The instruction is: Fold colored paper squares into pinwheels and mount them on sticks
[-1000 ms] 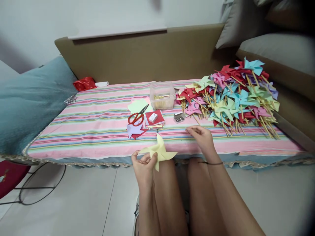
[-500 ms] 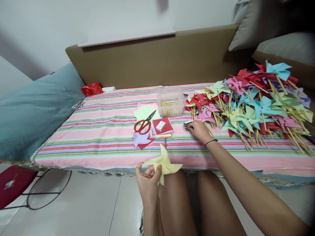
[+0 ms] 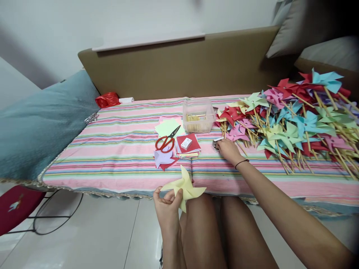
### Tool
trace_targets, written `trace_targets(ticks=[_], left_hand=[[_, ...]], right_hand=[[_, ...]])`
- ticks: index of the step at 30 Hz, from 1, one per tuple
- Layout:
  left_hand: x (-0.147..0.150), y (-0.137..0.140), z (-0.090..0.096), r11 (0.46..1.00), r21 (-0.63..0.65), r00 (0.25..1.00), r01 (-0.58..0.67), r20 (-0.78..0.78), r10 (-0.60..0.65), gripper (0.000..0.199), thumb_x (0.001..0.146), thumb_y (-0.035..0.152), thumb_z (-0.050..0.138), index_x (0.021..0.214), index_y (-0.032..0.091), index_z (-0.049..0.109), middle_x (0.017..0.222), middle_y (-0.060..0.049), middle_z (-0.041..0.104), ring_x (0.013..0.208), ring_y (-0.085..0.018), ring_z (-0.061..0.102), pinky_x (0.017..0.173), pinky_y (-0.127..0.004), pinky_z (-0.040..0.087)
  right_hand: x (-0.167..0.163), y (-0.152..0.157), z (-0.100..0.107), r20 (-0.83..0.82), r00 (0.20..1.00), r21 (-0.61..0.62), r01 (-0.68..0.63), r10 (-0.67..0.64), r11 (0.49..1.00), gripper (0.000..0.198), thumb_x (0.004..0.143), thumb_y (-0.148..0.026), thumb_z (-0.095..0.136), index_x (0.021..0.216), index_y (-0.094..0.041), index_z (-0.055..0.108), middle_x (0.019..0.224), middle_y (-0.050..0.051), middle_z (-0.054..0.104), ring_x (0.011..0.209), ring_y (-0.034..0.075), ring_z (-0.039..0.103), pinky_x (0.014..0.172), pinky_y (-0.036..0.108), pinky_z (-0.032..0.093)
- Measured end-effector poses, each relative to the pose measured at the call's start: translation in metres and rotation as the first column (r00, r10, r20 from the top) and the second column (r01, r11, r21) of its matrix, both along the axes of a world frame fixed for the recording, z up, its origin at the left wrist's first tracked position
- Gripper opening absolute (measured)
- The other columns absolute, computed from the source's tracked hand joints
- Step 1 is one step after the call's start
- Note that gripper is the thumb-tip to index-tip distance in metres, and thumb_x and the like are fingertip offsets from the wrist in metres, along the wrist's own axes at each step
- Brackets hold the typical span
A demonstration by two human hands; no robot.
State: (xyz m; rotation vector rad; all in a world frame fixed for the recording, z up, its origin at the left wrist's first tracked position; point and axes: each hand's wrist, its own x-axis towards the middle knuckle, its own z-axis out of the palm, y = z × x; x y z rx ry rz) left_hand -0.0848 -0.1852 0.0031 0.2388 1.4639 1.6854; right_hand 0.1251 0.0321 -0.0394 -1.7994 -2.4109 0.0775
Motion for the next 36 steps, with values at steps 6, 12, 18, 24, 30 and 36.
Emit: trace_targets(ticks=[6,12,18,24,30,36], left_hand=[[-0.002,-0.003,0.004,1.000,0.019,1.000,-0.009,-0.003,0.009,0.068,0.054,0.024,0.083,0.103,0.023,0.036,0.067,0.000,0.070,0.059,-0.015,0.067,0.059,-0.023,0.049],[0.001,-0.004,0.008,1.000,0.012,1.000,-0.003,0.001,0.003,0.067,0.056,0.023,0.082,0.105,0.023,0.036,0.071,-0.003,0.071,0.061,-0.014,0.067,0.061,-0.024,0.050],[0.008,-0.005,0.014,0.996,0.037,0.997,0.078,-0.001,-0.078,0.069,0.055,0.024,0.083,0.105,0.022,0.035,0.071,-0.002,0.071,0.062,-0.015,0.067,0.063,-0.024,0.050],[0.016,-0.008,0.023,0.994,0.063,0.996,0.087,-0.016,-0.087,0.068,0.055,0.022,0.081,0.103,0.023,0.034,0.070,0.000,0.071,0.061,-0.014,0.067,0.063,-0.024,0.050],[0.028,-0.013,0.036,0.990,0.116,0.995,0.082,-0.060,-0.076,0.064,0.055,0.019,0.079,0.100,0.022,0.034,0.067,0.000,0.070,0.056,-0.012,0.065,0.059,-0.021,0.048],[0.034,-0.021,0.042,0.975,0.147,0.977,0.166,-0.155,-0.144,0.061,0.060,0.017,0.077,0.098,0.024,0.031,0.064,0.002,0.069,0.052,-0.011,0.063,0.057,-0.020,0.047]], right_hand=[[0.011,-0.005,-0.002,-0.157,0.988,0.051,0.020,-0.012,0.998,0.024,0.089,-0.016,0.040,0.085,-0.013,0.064,0.091,0.015,0.065,0.090,0.025,0.057,0.078,0.032,0.038],[0.043,-0.049,-0.019,-0.345,0.939,0.060,0.040,-0.018,0.997,0.022,0.087,-0.021,0.037,0.076,-0.018,0.056,0.084,0.012,0.063,0.085,0.025,0.056,0.080,0.034,0.041],[0.058,-0.090,-0.039,-0.518,0.852,0.031,0.105,-0.074,0.994,0.020,0.084,-0.029,0.045,0.073,-0.020,0.058,0.081,0.009,0.066,0.081,0.025,0.059,0.076,0.036,0.043],[0.055,-0.096,-0.036,-0.697,0.702,-0.007,0.195,-0.145,0.981,0.026,0.079,-0.034,0.053,0.092,-0.017,0.067,0.082,0.008,0.071,0.073,0.022,0.063,0.071,0.034,0.048],[0.040,-0.094,-0.028,-0.834,0.531,-0.018,0.241,-0.148,0.970,0.019,0.067,-0.036,0.065,0.063,-0.018,0.069,0.070,0.008,0.069,0.070,0.023,0.061,0.073,0.040,0.048],[0.017,-0.153,0.036,-0.962,0.231,-0.079,0.289,-0.149,0.954,0.026,0.076,-0.043,0.064,0.086,-0.020,0.071,0.084,0.006,0.074,0.074,0.020,0.067,0.072,0.037,0.054]])
